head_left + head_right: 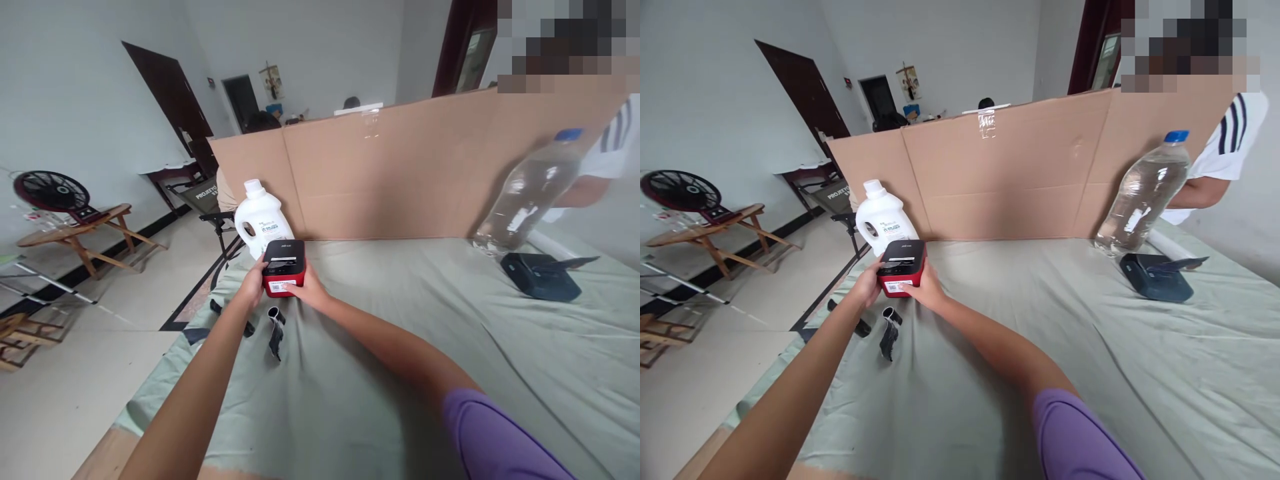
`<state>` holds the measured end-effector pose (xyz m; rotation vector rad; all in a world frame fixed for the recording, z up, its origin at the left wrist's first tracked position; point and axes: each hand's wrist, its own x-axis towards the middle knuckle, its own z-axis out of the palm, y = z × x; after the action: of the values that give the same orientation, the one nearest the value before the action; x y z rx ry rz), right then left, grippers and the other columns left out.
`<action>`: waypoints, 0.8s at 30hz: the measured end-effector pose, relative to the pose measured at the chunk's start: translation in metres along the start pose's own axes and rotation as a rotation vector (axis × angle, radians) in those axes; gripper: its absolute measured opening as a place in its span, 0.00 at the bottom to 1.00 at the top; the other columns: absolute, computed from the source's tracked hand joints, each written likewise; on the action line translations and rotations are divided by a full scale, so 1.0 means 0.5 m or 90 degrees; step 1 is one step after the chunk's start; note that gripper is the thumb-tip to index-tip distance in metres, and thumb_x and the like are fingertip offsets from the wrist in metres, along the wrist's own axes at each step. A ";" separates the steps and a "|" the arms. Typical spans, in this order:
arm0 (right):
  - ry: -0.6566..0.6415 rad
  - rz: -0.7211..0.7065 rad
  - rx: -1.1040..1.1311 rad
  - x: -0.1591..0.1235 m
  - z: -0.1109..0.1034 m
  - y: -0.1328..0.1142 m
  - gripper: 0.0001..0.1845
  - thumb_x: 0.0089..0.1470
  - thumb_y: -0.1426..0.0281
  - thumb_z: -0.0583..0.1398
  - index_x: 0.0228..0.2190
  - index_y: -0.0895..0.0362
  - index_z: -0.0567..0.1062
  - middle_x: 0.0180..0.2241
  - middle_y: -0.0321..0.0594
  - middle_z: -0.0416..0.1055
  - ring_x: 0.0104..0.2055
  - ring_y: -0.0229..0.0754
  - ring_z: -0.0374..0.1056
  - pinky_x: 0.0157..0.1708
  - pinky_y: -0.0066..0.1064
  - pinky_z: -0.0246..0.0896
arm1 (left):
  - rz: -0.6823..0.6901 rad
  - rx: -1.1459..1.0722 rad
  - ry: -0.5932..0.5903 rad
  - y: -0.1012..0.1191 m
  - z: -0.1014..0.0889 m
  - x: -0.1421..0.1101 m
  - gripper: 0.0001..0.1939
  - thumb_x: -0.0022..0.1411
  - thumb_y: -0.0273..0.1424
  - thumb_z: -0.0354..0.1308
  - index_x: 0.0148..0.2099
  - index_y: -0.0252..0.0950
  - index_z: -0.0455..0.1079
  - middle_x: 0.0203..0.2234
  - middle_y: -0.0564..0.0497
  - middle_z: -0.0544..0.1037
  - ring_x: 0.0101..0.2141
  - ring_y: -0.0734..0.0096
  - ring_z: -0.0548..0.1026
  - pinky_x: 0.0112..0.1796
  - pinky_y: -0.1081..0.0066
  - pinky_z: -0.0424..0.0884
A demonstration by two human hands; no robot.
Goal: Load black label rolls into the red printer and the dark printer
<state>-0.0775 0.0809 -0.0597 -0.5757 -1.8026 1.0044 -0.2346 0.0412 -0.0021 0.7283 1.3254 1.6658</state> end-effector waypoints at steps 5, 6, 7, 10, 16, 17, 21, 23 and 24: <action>0.073 -0.061 -0.020 -0.094 -0.186 -0.064 0.48 0.50 0.59 0.70 0.66 0.50 0.56 0.63 0.46 0.65 0.64 0.58 0.61 0.65 0.55 0.56 | 0.097 -0.005 -0.120 -0.050 0.156 -0.120 0.33 0.62 0.29 0.51 0.69 0.44 0.63 0.65 0.58 0.69 0.67 0.63 0.62 0.68 0.62 0.55; 0.079 -0.064 -0.027 -0.125 -0.228 -0.077 0.47 0.51 0.58 0.70 0.66 0.50 0.56 0.63 0.46 0.64 0.65 0.58 0.61 0.65 0.55 0.56 | 0.130 -0.022 -0.145 -0.073 0.192 -0.149 0.33 0.63 0.31 0.49 0.70 0.44 0.61 0.67 0.59 0.65 0.69 0.65 0.57 0.69 0.64 0.52; 0.080 -0.061 -0.039 -0.160 -0.269 -0.088 0.46 0.53 0.57 0.69 0.66 0.50 0.56 0.63 0.47 0.64 0.65 0.58 0.61 0.65 0.54 0.56 | 0.156 -0.042 -0.169 -0.097 0.228 -0.179 0.33 0.65 0.32 0.48 0.72 0.44 0.58 0.69 0.60 0.61 0.71 0.66 0.53 0.69 0.65 0.50; 0.117 -0.026 -0.123 -0.265 -0.370 -0.105 0.48 0.53 0.55 0.68 0.67 0.51 0.54 0.64 0.49 0.62 0.66 0.60 0.59 0.65 0.57 0.54 | 0.185 -0.073 -0.222 -0.172 0.322 -0.251 0.33 0.67 0.35 0.46 0.73 0.44 0.54 0.72 0.61 0.54 0.72 0.69 0.47 0.70 0.68 0.45; 0.166 0.048 -0.206 -0.369 -0.449 -0.087 0.50 0.53 0.54 0.68 0.68 0.51 0.51 0.66 0.51 0.59 0.67 0.60 0.57 0.66 0.58 0.53 | 0.155 -0.096 -0.277 -0.252 0.399 -0.305 0.33 0.68 0.36 0.47 0.74 0.44 0.52 0.72 0.59 0.53 0.72 0.68 0.49 0.70 0.68 0.46; 0.164 0.052 -0.201 -0.372 -0.450 -0.084 0.50 0.53 0.54 0.68 0.68 0.51 0.51 0.65 0.51 0.59 0.67 0.60 0.58 0.66 0.58 0.53 | 0.149 -0.098 -0.273 -0.256 0.398 -0.308 0.33 0.68 0.35 0.47 0.74 0.44 0.52 0.72 0.60 0.53 0.72 0.69 0.48 0.70 0.69 0.46; 0.161 0.062 -0.202 -0.371 -0.442 -0.080 0.50 0.54 0.57 0.67 0.69 0.52 0.51 0.65 0.51 0.59 0.67 0.58 0.57 0.67 0.55 0.53 | 0.135 -0.114 -0.271 -0.259 0.383 -0.314 0.33 0.68 0.33 0.45 0.74 0.44 0.53 0.72 0.61 0.53 0.72 0.69 0.49 0.70 0.68 0.46; 0.167 0.062 -0.210 -0.371 -0.438 -0.082 0.49 0.54 0.58 0.67 0.69 0.52 0.51 0.65 0.51 0.59 0.67 0.57 0.57 0.67 0.54 0.52 | 0.128 -0.107 -0.277 -0.259 0.377 -0.316 0.33 0.68 0.33 0.45 0.74 0.44 0.52 0.71 0.61 0.54 0.72 0.69 0.49 0.70 0.68 0.46; 0.169 0.060 -0.213 -0.372 -0.437 -0.085 0.49 0.53 0.58 0.67 0.68 0.52 0.52 0.65 0.50 0.60 0.67 0.57 0.57 0.67 0.54 0.52 | 0.126 -0.104 -0.277 -0.258 0.375 -0.316 0.33 0.68 0.32 0.45 0.74 0.44 0.52 0.71 0.62 0.54 0.72 0.69 0.49 0.70 0.69 0.46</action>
<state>0.2013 0.0029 -0.0758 -0.9610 -1.7256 0.6520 0.0313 -0.0048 -0.0659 1.0776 0.8239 1.6261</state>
